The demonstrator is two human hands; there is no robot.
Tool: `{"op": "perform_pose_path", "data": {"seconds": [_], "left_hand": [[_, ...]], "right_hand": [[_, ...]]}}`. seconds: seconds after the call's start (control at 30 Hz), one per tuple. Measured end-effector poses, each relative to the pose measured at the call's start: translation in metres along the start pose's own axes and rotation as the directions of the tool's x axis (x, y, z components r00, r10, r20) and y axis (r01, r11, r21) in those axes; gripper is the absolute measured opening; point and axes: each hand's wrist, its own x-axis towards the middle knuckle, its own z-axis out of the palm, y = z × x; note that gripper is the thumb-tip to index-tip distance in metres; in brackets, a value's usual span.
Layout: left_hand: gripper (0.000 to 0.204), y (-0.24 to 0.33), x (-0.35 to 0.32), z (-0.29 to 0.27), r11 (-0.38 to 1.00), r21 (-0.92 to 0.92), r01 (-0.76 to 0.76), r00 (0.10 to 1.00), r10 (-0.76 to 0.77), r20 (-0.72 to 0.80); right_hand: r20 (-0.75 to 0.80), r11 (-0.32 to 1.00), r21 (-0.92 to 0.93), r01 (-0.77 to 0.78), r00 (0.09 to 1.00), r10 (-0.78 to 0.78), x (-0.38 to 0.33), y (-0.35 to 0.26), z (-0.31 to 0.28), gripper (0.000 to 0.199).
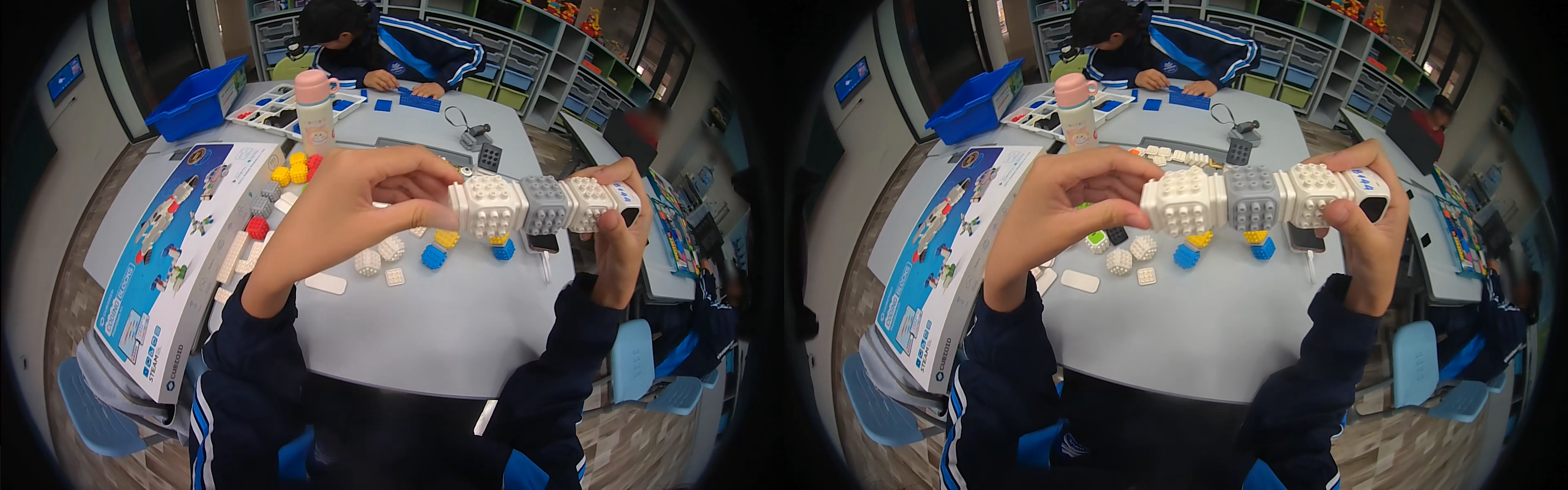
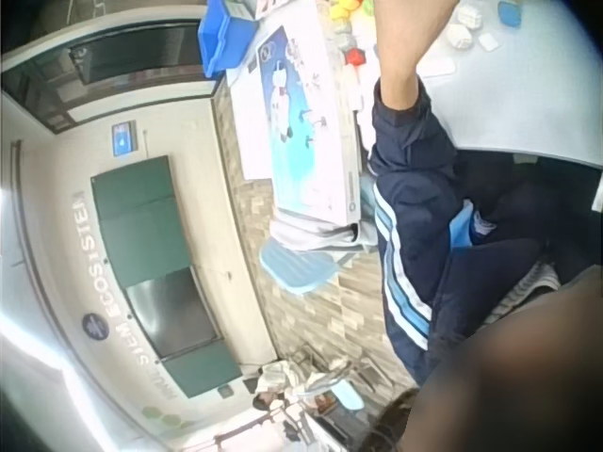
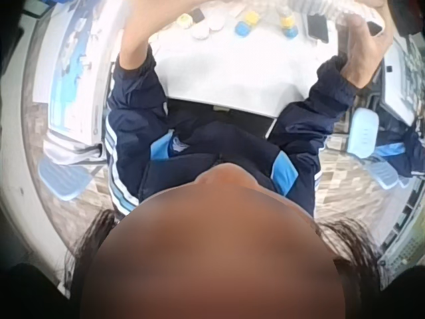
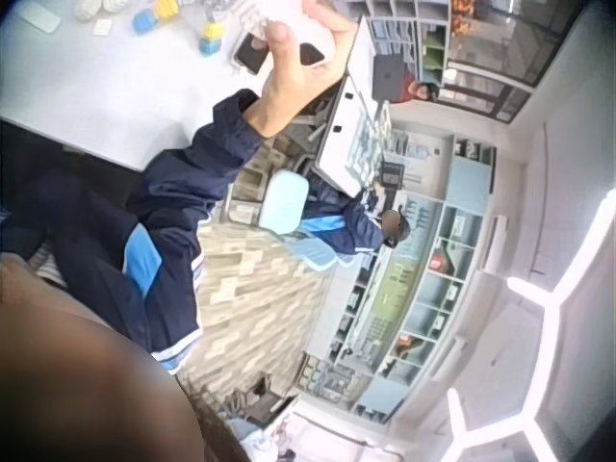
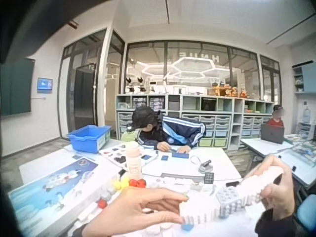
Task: The person assembles a structure using colorful interlocking plastic blocks. They pick up individual blocks from the table, connect them to form a base and vertical supports, and then add a long horizontal segment. The person repeatedly adjusts and reorients the assembly while building.
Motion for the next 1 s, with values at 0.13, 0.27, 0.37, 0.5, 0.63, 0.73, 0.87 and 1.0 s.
{"op": "perform_pose_path", "data": {"seconds": [0.13, 0.27, 0.37, 0.5, 0.63, 0.73, 0.87, 1.0], "left_hand": [[0.039, -0.042, -0.007, -0.007, 0.917, 0.373, 0.141, 0.975, -0.194, 0.107], [0.034, -0.093, -0.022, -0.001, 0.734, 0.668, 0.121, 0.865, -0.408, 0.292], [0.030, -0.118, -0.034, 0.002, 0.605, 0.796, -0.018, 0.950, -0.238, 0.202], [0.025, -0.136, -0.036, -0.015, 0.708, 0.703, 0.068, 0.986, -0.154, 0.059], [0.023, -0.152, -0.036, -0.046, 0.484, 0.851, 0.204, 0.973, -0.005, -0.231], [0.022, -0.161, -0.043, -0.081, 0.263, 0.873, 0.409, 0.910, -0.050, -0.411], [0.017, -0.182, -0.032, -0.094, 0.447, 0.803, 0.394, 0.901, -0.015, -0.433], [0.024, -0.217, 0.011, -0.056, 0.599, 0.799, 0.059, 0.982, 0.108, -0.153]], "right_hand": [[0.025, 0.993, -0.099, -0.062, 0.998, 0.065, -0.006, -0.013, -0.011, 0.051], [0.044, 0.989, -0.135, -0.065, 0.996, 0.072, -0.010, -0.018, -0.013, 0.055], [0.039, 0.976, -0.199, -0.085, 0.995, 0.095, -0.012, -0.020, -0.010, 0.054], [0.036, 0.957, -0.253, -0.145, 0.987, 0.159, -0.011, -0.023, -0.004, 0.051], [0.035, 0.936, -0.302, -0.178, 0.980, 0.198, -0.009, -0.023, 0.001, 0.050], [0.059, 0.924, -0.339, -0.174, 0.977, 0.206, -0.007, -0.025, 0.002, 0.049], [0.091, 0.920, -0.360, -0.154, 0.976, 0.199, -0.004, -0.027, 0.003, 0.047], [0.132, 0.923, -0.339, -0.181, 0.963, 0.237, -0.002, -0.025, 0.007, 0.044]]}}
